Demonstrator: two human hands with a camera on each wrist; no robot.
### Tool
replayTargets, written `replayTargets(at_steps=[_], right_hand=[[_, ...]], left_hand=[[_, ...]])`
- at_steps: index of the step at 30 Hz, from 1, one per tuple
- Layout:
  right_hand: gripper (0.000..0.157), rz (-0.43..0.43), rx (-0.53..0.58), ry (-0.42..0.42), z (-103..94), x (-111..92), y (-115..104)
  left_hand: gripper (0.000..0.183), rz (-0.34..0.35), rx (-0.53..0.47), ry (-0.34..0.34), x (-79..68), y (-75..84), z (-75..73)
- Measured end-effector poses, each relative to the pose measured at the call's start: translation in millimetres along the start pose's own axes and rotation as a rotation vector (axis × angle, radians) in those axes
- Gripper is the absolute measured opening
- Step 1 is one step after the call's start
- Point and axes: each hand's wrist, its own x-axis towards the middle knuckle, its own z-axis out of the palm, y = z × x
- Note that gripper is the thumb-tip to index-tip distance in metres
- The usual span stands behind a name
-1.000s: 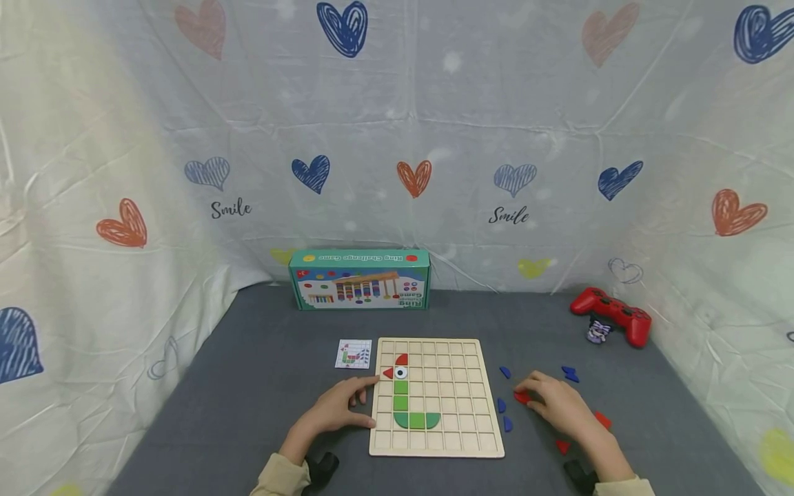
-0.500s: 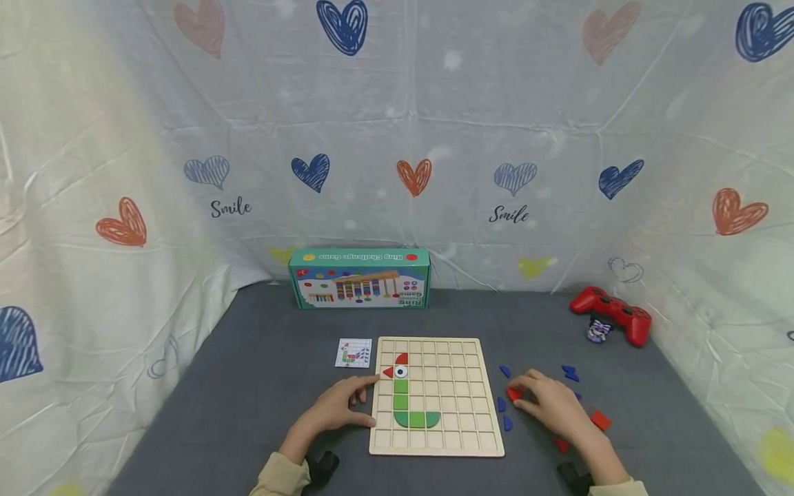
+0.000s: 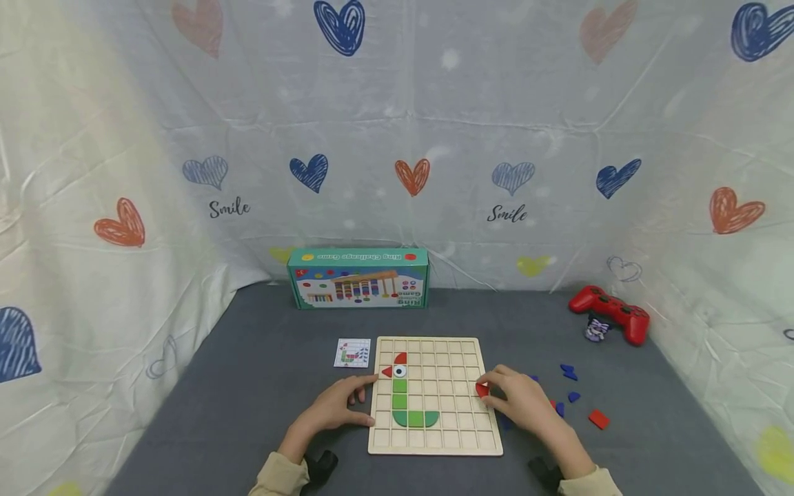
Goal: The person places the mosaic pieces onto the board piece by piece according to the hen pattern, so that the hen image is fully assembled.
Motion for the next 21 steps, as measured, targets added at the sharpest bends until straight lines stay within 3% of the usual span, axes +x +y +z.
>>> replayTargets(at_steps=[9,21], right_hand=[[0.025,-0.051,0.047,0.004,8.1,15.4,-26.0],[0.024,-0.081,0.064,-0.025,23.9,27.6,-45.1]], left_hand=[[0.076,0.019,-0.006,0.009,-0.2,-2.1,2.1],[0.076,0.026,-0.005,0.01,1.4,-2.9,2.2]])
